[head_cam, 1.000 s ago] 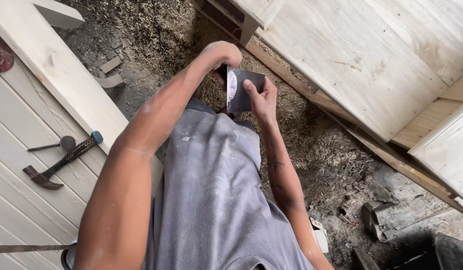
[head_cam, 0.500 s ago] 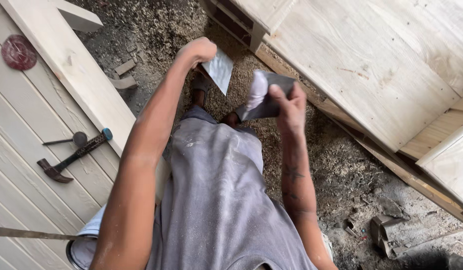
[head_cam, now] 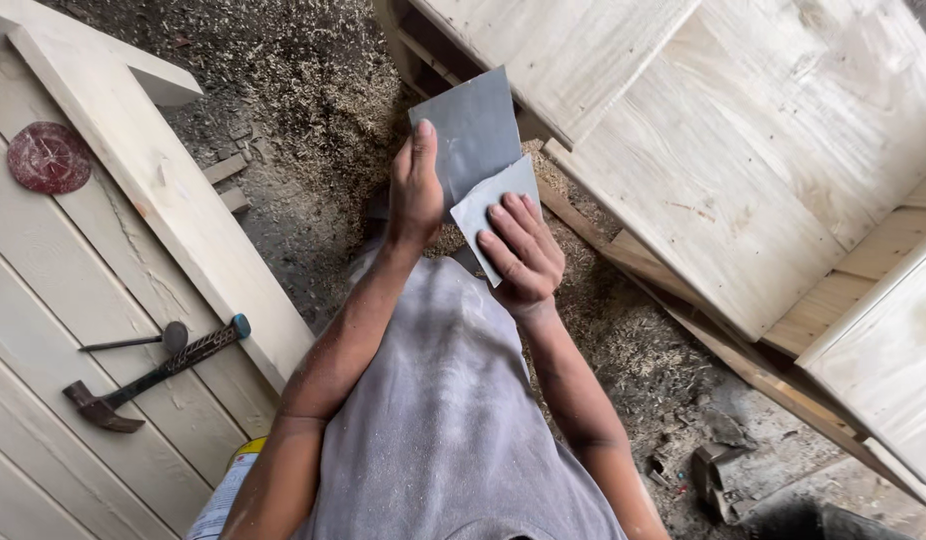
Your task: The person prepares a putty-like substance by mixing it on a metal scraper and then applies it to a wooden board. They use a sanding block to smooth the surface of the wood, working on both the flat face and the edges of the board.
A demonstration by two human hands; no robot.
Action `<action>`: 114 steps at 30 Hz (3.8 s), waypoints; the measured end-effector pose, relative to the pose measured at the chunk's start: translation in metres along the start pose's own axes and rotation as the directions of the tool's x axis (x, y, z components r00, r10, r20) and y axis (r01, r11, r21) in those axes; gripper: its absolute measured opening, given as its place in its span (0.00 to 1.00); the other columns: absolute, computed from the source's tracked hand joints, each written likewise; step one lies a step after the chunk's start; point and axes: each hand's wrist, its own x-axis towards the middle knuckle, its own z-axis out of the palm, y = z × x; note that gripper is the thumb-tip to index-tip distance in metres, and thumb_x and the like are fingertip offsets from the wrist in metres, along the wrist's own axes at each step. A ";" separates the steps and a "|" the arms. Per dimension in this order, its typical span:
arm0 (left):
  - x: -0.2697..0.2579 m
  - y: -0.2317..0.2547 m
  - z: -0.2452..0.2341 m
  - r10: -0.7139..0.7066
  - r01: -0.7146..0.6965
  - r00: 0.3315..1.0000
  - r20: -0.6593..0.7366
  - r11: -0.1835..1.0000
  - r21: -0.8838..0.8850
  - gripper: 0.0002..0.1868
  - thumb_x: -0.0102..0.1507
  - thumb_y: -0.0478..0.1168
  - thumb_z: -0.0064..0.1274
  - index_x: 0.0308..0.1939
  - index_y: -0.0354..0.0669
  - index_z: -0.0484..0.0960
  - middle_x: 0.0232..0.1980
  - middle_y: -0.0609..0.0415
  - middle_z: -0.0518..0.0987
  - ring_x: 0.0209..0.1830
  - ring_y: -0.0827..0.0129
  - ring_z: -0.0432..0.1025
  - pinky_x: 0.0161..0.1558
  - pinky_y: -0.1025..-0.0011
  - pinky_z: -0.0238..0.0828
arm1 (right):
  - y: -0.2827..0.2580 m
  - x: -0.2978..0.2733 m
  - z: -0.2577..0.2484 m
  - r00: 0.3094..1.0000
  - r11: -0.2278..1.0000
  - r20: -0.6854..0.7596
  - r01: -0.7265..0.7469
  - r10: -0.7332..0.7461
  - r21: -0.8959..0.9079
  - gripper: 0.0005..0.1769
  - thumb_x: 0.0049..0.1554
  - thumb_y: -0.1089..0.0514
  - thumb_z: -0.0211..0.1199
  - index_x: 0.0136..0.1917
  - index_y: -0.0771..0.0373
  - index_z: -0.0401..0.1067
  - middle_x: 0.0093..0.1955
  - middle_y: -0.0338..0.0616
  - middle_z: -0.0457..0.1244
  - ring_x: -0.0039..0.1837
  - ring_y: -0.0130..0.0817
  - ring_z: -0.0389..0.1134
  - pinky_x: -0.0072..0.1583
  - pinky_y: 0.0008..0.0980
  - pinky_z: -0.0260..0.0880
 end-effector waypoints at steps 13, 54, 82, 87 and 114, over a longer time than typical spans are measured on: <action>0.015 0.060 -0.027 -0.239 0.227 0.970 -0.052 0.958 -0.173 0.29 0.73 0.55 0.33 0.60 0.33 0.77 0.55 0.47 0.82 0.55 0.64 0.76 0.59 0.65 0.76 | -0.006 0.011 0.027 0.966 0.964 -0.006 -0.259 0.259 -0.066 0.14 0.63 0.72 0.59 0.62 0.66 0.75 0.64 0.58 0.67 0.70 0.53 0.69 0.73 0.51 0.72; 0.056 -0.007 -0.034 -0.344 0.345 0.938 -0.045 0.910 0.230 0.29 0.73 0.59 0.27 0.49 0.40 0.78 0.32 0.56 0.79 0.26 0.75 0.75 0.27 0.71 0.77 | 0.020 0.020 0.026 0.983 0.974 -0.041 -0.170 0.178 0.148 0.09 0.67 0.62 0.60 0.59 0.62 0.76 0.62 0.53 0.69 0.66 0.46 0.73 0.65 0.47 0.81; 0.085 0.080 -0.017 -0.397 0.068 0.906 0.147 0.480 0.875 0.26 0.74 0.53 0.30 0.52 0.37 0.80 0.29 0.51 0.72 0.20 0.69 0.64 0.19 0.66 0.60 | 0.050 0.036 -0.015 0.656 0.696 0.289 -0.716 0.697 -0.054 0.11 0.69 0.64 0.58 0.64 0.63 0.71 0.46 0.51 0.71 0.43 0.30 0.70 0.43 0.30 0.71; 0.132 0.051 0.012 -0.605 -0.227 0.748 0.273 0.153 0.962 0.26 0.74 0.53 0.30 0.52 0.38 0.79 0.29 0.53 0.72 0.19 0.71 0.64 0.18 0.67 0.59 | 0.081 0.031 0.031 0.434 0.562 0.528 -0.820 0.730 -0.102 0.11 0.68 0.57 0.56 0.60 0.64 0.70 0.51 0.44 0.71 0.49 0.29 0.74 0.51 0.32 0.78; 0.057 -0.006 -0.035 -0.163 0.161 0.987 -0.005 0.967 0.198 0.30 0.75 0.57 0.27 0.52 0.36 0.76 0.35 0.54 0.77 0.29 0.75 0.73 0.32 0.72 0.79 | 0.015 -0.009 0.047 0.993 0.993 0.010 -0.115 0.115 0.038 0.14 0.63 0.60 0.67 0.62 0.56 0.75 0.65 0.50 0.68 0.72 0.44 0.69 0.72 0.55 0.72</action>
